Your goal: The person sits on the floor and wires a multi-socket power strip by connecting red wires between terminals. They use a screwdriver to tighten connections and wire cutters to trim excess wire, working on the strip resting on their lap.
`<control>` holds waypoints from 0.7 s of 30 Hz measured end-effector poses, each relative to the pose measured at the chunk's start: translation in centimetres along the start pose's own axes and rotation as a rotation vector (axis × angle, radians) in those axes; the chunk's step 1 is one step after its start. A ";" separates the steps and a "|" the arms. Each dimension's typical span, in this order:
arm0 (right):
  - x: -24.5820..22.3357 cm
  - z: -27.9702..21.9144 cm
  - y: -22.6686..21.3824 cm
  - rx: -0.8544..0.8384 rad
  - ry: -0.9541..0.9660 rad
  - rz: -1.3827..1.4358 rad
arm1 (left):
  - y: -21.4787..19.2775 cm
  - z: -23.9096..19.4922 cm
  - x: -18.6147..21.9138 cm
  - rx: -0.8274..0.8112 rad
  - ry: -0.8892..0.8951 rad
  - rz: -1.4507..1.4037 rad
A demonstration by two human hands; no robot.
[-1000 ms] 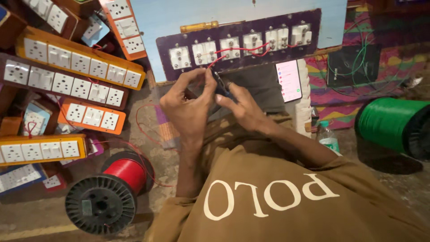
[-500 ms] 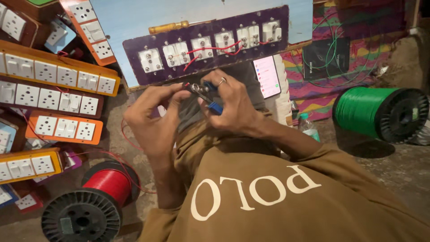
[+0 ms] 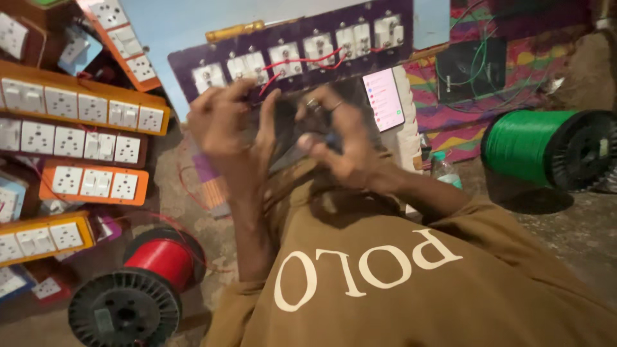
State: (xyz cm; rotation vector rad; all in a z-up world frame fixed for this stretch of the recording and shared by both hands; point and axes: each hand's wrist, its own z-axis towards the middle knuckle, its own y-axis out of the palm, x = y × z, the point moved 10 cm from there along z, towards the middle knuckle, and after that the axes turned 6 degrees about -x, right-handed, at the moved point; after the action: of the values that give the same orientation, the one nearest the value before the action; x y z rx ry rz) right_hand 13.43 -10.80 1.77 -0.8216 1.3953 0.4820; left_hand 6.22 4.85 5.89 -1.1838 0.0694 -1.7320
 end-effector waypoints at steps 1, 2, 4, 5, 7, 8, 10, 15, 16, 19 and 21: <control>-0.6 -0.1 -0.9 0.024 -0.032 -0.040 | 0.0 -0.2 0.7 -0.018 0.028 0.059; -1.4 0.1 -2.2 0.079 -0.060 -0.184 | 0.1 -0.1 1.3 -0.025 0.061 0.124; -3.1 0.2 -4.3 0.191 -0.117 -0.469 | 0.0 0.0 0.7 0.040 -0.032 -0.003; -3.8 0.3 -4.5 0.208 -0.137 -0.604 | 0.3 -0.1 0.2 0.072 -0.079 -0.068; -4.9 0.5 -4.6 0.245 -0.171 -0.877 | 1.8 0.1 0.1 0.043 -0.066 -0.097; -5.0 0.7 -4.5 0.236 -0.172 -0.884 | 2.5 0.4 -0.1 0.026 -0.056 -0.115; -5.0 1.3 -4.3 0.221 -0.174 -0.897 | 4.0 1.2 -0.2 -0.043 0.008 -0.165; -4.8 2.7 -4.7 0.112 -0.159 -0.944 | 4.5 1.6 -0.5 -0.136 0.055 -0.185; -4.7 2.8 -4.7 0.074 -0.156 -0.959 | 4.5 1.4 -0.7 -0.135 0.039 -0.197; -4.9 2.9 -4.8 0.015 -0.206 -1.070 | 4.7 0.8 -1.2 -0.132 0.014 -0.202; -4.8 3.6 -5.3 0.019 -0.179 -1.092 | 5.0 1.1 -1.3 -0.133 0.043 -0.200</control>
State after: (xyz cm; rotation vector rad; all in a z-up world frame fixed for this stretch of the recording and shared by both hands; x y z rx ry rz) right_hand 19.02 -10.77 7.48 -1.3324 0.6218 -0.3027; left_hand 10.51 3.81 2.96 -1.2864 0.0963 -1.9534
